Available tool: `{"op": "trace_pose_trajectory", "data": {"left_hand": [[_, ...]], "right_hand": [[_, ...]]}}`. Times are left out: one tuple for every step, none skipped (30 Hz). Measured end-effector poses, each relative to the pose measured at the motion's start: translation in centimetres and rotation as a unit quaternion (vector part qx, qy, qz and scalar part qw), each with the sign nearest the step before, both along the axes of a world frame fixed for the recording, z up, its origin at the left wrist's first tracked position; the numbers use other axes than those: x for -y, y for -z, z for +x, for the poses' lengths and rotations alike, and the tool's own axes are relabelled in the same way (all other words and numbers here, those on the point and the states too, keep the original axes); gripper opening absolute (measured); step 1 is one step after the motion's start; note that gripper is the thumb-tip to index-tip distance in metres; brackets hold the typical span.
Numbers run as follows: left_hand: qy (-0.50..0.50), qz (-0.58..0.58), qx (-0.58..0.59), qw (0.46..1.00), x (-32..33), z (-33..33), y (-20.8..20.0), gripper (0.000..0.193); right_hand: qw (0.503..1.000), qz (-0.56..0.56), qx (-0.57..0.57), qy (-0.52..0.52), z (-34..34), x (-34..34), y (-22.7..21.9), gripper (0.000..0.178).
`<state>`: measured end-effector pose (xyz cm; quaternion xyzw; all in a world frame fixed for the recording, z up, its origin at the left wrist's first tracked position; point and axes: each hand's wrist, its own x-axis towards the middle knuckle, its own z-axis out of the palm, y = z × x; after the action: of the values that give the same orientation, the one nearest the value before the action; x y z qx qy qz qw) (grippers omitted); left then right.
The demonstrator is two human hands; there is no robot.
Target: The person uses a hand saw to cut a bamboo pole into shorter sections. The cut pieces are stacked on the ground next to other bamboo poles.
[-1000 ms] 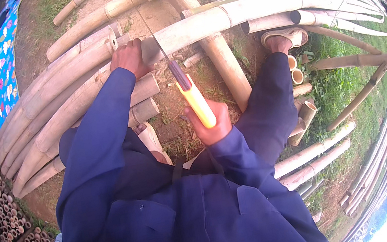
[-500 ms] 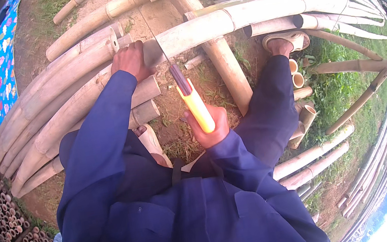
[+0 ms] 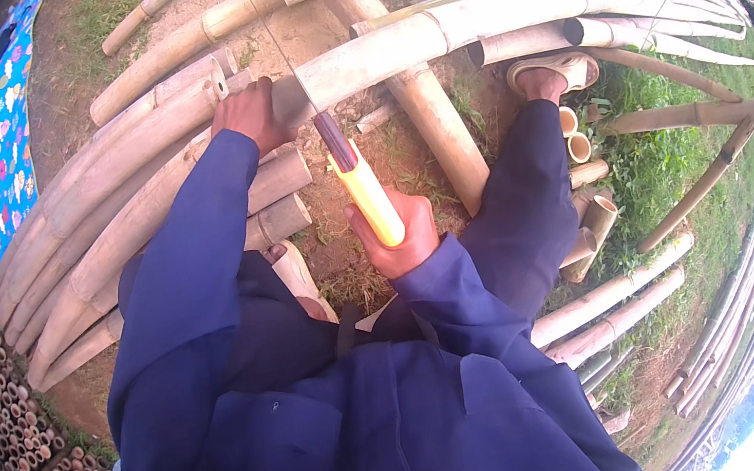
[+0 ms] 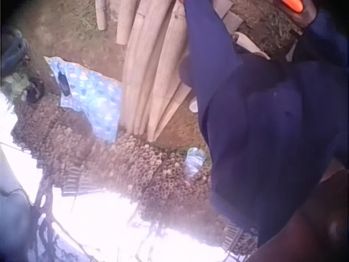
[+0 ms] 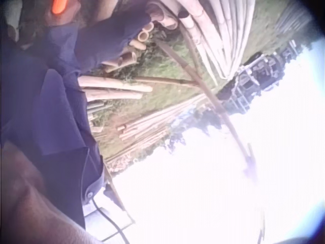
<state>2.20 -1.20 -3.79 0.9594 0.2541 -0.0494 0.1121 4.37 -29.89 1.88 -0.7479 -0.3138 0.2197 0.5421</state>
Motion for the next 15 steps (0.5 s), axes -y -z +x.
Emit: {"op": "trace_pose_trajectory", "data": {"left_hand": [[-0.003,-0.013,-0.015,1.0,-0.1,-0.3,-0.1,0.072],[-0.01,-0.001,-0.005,1.0,-0.1,-0.5,0.2,0.071],[-0.013,0.01,0.001,1.0,-1.0,-0.1,-0.5,0.071],[-0.014,0.014,0.003,1.0,-1.2,0.0,-1.1,0.07],[-0.012,-0.002,-0.005,1.0,-0.3,-0.5,-0.5,0.07],[-0.005,-0.003,-0.002,1.0,-0.2,-0.8,0.5,0.071],[-0.007,0.009,0.0,1.0,-0.2,-0.8,0.7,0.071],[-0.01,0.021,0.002,1.0,0.0,-1.0,0.8,0.071],[-0.013,0.033,0.003,0.999,0.1,-1.1,1.0,0.072],[-0.009,0.017,0.001,1.0,0.6,-1.3,1.4,0.071],[0.001,0.009,0.011,1.0,0.8,-0.5,1.2,0.071],[0.007,0.01,0.019,1.0,0.6,0.2,0.6,0.071],[0.002,0.01,0.003,1.0,0.2,0.3,0.0,0.07],[-0.002,0.004,-0.014,1.0,0.0,0.2,-0.6,0.07],[-0.009,-0.004,-0.028,1.0,-0.3,0.1,-0.7,0.07]], "right_hand": [[0.999,-0.015,-0.051,-0.012,-0.5,0.7,1.3,0.014],[0.999,-0.043,-0.03,-0.004,-1.5,2.5,0.4,0.011],[0.999,-0.05,-0.008,-0.002,-2.1,4.5,0.2,0.01],[0.997,-0.059,0.035,-0.019,-3.0,7.6,-0.1,0.01],[0.993,-0.087,0.067,-0.034,-4.3,10.9,-1.2,0.012],[0.994,-0.098,0.044,-0.036,-5.2,12.7,-1.5,0.011],[0.995,-0.092,0.026,-0.037,-5.1,12.8,-1.9,0.01],[0.996,-0.086,0.007,-0.038,-5.0,12.7,-2.1,0.008],[0.996,-0.082,0.008,-0.036,-4.0,11.4,-1.3,0.007],[0.996,-0.087,0.005,-0.029,-3.5,9.3,-1.6,0.008],[0.996,-0.076,-0.035,-0.007,-2.4,5.5,-1.5,0.015],[0.998,-0.044,-0.037,0.005,-1.5,3.1,-0.4,0.017],[0.999,-0.025,-0.02,-0.003,-1.2,2.4,-0.1,0.019],[0.998,-0.033,-0.052,0.006,-1.7,3.3,0.7,0.016],[0.996,-0.042,-0.081,0.011,-1.4,4.2,1.3,0.012]]}}
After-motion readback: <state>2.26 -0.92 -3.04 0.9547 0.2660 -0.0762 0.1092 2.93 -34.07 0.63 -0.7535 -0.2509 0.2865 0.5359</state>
